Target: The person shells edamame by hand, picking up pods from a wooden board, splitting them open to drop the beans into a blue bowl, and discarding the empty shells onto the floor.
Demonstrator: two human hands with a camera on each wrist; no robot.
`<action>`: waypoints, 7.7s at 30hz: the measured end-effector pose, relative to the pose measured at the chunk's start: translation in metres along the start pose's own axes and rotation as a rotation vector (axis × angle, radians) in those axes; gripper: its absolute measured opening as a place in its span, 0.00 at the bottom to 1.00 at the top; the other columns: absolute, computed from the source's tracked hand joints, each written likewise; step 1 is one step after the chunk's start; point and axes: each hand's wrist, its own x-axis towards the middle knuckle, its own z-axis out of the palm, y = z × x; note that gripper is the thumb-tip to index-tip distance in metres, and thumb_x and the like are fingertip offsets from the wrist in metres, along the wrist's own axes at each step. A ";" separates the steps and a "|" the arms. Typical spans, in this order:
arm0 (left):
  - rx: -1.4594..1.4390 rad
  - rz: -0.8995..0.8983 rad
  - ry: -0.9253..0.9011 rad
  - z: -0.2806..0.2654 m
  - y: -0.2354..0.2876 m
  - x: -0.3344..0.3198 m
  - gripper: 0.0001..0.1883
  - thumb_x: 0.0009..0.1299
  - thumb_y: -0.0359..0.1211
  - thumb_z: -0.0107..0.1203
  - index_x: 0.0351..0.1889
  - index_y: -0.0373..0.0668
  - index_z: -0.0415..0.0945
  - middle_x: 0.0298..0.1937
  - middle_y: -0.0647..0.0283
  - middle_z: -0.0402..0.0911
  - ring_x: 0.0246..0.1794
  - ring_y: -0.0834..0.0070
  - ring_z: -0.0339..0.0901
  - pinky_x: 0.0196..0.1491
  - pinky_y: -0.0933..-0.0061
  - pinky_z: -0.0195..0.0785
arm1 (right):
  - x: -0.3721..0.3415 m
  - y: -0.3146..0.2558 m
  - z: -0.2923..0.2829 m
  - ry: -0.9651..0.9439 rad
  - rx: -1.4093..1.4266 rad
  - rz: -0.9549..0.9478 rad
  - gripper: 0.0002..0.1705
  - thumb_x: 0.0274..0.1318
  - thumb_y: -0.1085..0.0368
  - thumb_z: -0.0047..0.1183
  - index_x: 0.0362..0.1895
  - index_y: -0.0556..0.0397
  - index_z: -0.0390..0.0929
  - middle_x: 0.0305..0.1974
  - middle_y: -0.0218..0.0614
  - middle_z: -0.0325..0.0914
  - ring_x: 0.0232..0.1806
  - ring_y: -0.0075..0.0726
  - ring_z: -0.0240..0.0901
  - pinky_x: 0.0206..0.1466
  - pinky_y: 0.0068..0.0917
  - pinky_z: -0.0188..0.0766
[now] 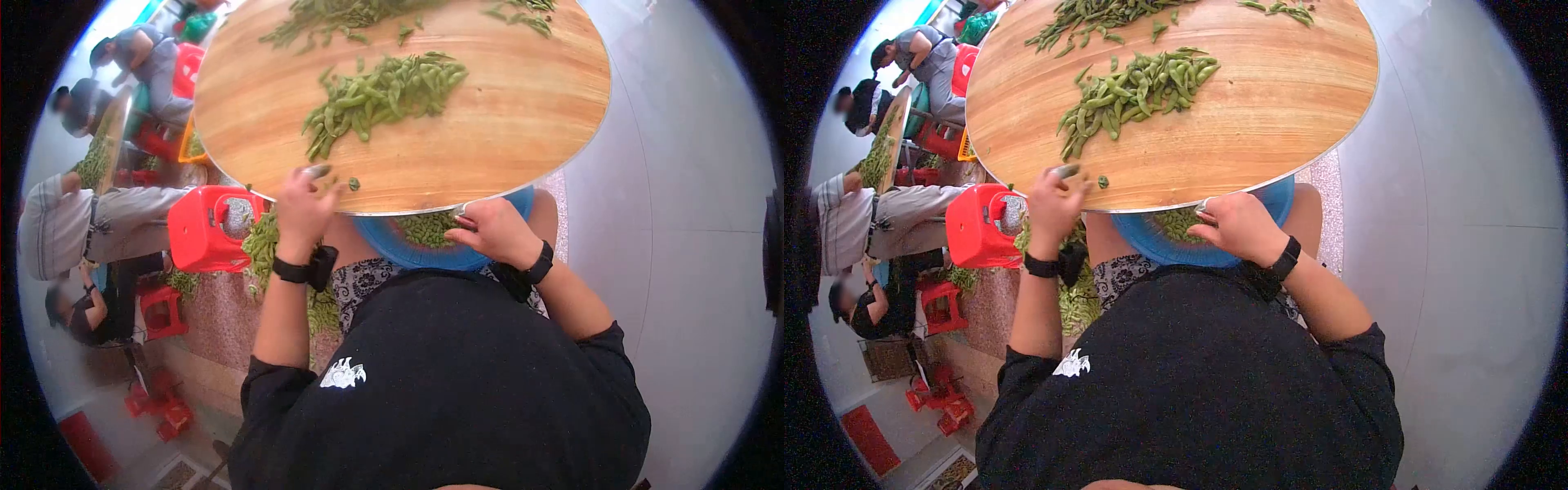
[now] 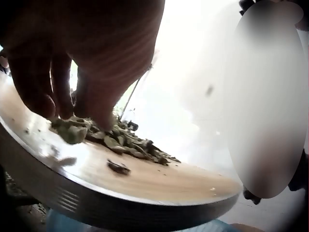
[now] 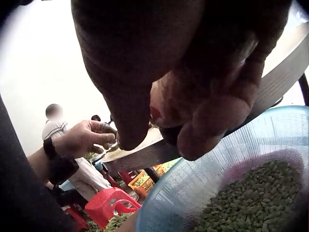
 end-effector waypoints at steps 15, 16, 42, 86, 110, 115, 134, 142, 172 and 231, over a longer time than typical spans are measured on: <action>0.764 -0.033 0.019 -0.074 -0.097 -0.020 0.08 0.59 0.31 0.60 0.36 0.40 0.83 0.36 0.55 0.80 0.38 0.58 0.78 0.43 0.62 0.71 | -0.003 -0.009 -0.009 -0.100 -0.011 0.002 0.19 0.47 0.54 0.64 0.21 0.56 0.73 0.22 0.46 0.75 0.28 0.54 0.75 0.33 0.42 0.71; 0.557 0.005 0.078 -0.072 -0.088 -0.007 0.10 0.59 0.33 0.61 0.37 0.40 0.83 0.35 0.55 0.81 0.37 0.58 0.79 0.42 0.62 0.72 | -0.001 -0.009 -0.007 -0.109 -0.025 -0.003 0.19 0.47 0.54 0.63 0.21 0.56 0.73 0.22 0.46 0.75 0.28 0.54 0.75 0.33 0.42 0.71; -1.788 -0.319 -0.335 0.011 0.093 -0.003 0.08 0.67 0.23 0.56 0.44 0.33 0.77 0.37 0.58 0.82 0.31 0.74 0.76 0.35 0.76 0.69 | 0.036 -0.067 -0.054 0.128 0.578 0.048 0.07 0.61 0.68 0.51 0.38 0.59 0.79 0.18 0.26 0.71 0.20 0.15 0.66 0.22 0.18 0.63; -1.257 -0.278 -0.281 0.046 0.095 -0.025 0.08 0.69 0.24 0.48 0.40 0.31 0.78 0.34 0.60 0.83 0.29 0.79 0.80 0.32 0.80 0.75 | 0.027 -0.065 -0.022 0.539 -0.001 -0.243 0.10 0.43 0.66 0.66 0.26 0.56 0.77 0.21 0.44 0.72 0.22 0.48 0.72 0.24 0.36 0.70; 0.513 0.085 -0.072 -0.073 -0.045 -0.028 0.34 0.55 0.43 0.68 0.57 0.34 0.71 0.49 0.48 0.76 0.48 0.61 0.77 0.46 0.67 0.72 | 0.105 0.030 -0.031 0.324 -0.203 -0.086 0.11 0.48 0.58 0.59 0.27 0.51 0.75 0.26 0.43 0.76 0.30 0.51 0.75 0.35 0.43 0.72; -0.211 -0.051 -0.369 -0.029 0.033 0.004 0.25 0.65 0.33 0.61 0.59 0.36 0.70 0.42 0.54 0.82 0.40 0.70 0.80 0.42 0.73 0.74 | 0.159 0.067 -0.009 0.334 -0.381 -0.095 0.08 0.50 0.62 0.55 0.29 0.52 0.76 0.29 0.43 0.78 0.34 0.51 0.77 0.37 0.42 0.73; 0.714 -0.109 -0.027 -0.085 -0.075 -0.039 0.24 0.62 0.38 0.65 0.49 0.28 0.76 0.58 0.44 0.71 0.58 0.55 0.69 0.60 0.58 0.63 | 0.181 0.087 -0.064 0.371 -0.310 0.100 0.15 0.48 0.54 0.61 0.27 0.53 0.77 0.26 0.44 0.79 0.32 0.49 0.78 0.36 0.42 0.74; -0.614 -0.019 0.341 -0.043 -0.005 0.010 0.18 0.69 0.24 0.55 0.57 0.30 0.72 0.52 0.54 0.79 0.50 0.73 0.77 0.53 0.73 0.71 | 0.156 0.047 -0.080 0.506 -0.285 0.004 0.06 0.50 0.64 0.54 0.32 0.51 0.78 0.27 0.44 0.78 0.30 0.53 0.76 0.35 0.42 0.74; -1.655 -0.352 -0.266 0.010 0.094 -0.021 0.04 0.71 0.27 0.55 0.39 0.36 0.75 0.28 0.61 0.80 0.24 0.78 0.76 0.29 0.79 0.71 | 0.031 -0.073 -0.048 0.293 0.313 -0.145 0.10 0.54 0.66 0.56 0.25 0.58 0.74 0.18 0.45 0.69 0.18 0.44 0.67 0.23 0.35 0.62; -1.254 -0.033 -0.596 0.025 0.089 -0.012 0.19 0.68 0.24 0.55 0.56 0.31 0.69 0.43 0.62 0.80 0.41 0.80 0.77 0.42 0.79 0.73 | 0.035 -0.044 -0.049 0.057 0.453 0.208 0.12 0.52 0.61 0.52 0.25 0.57 0.76 0.17 0.44 0.73 0.18 0.37 0.73 0.25 0.36 0.69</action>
